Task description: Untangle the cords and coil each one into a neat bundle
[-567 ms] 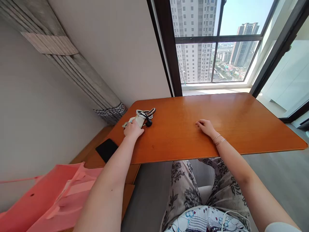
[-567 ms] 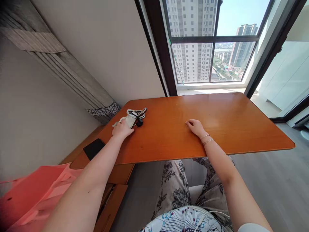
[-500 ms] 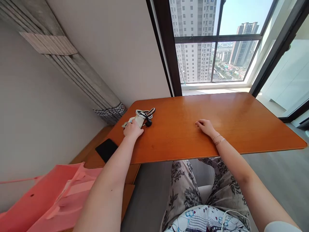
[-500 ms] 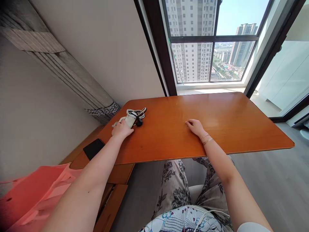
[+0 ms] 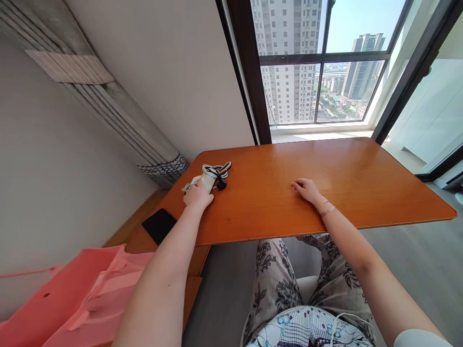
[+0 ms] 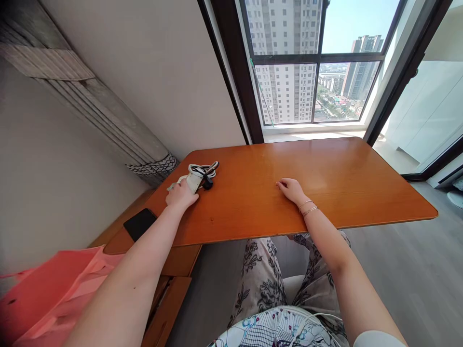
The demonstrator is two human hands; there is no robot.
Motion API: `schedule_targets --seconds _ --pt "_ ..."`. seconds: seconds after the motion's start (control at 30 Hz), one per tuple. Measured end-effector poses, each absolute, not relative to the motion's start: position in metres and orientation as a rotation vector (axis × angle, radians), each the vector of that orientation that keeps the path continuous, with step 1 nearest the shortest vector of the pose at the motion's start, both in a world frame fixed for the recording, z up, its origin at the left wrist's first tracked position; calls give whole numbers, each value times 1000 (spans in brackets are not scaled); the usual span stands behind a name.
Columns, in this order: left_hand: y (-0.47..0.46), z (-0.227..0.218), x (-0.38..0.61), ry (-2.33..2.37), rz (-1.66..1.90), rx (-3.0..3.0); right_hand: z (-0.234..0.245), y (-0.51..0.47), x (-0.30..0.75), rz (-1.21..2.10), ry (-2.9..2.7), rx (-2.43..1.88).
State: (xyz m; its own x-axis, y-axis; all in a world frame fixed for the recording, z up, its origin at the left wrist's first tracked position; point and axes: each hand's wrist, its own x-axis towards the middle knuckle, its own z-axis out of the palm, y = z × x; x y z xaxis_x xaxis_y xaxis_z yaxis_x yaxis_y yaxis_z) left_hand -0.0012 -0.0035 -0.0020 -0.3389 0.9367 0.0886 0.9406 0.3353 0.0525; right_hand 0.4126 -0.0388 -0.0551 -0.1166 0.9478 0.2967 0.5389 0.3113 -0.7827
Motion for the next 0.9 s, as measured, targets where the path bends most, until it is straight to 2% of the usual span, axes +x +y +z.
schedule_targets --seconds 0.63,0.77,0.9 --pt "-8 -4 1 -2481 -173 -1759 -47 -40 412 676 -1582 -1243" --pt "-7 -5 0 -2476 -180 -1763 -7 -54 411 479 -1485 -1032" --pt "-7 -5 -1 -2496 -210 -1764 75 -98 412 208 -1398 -723"
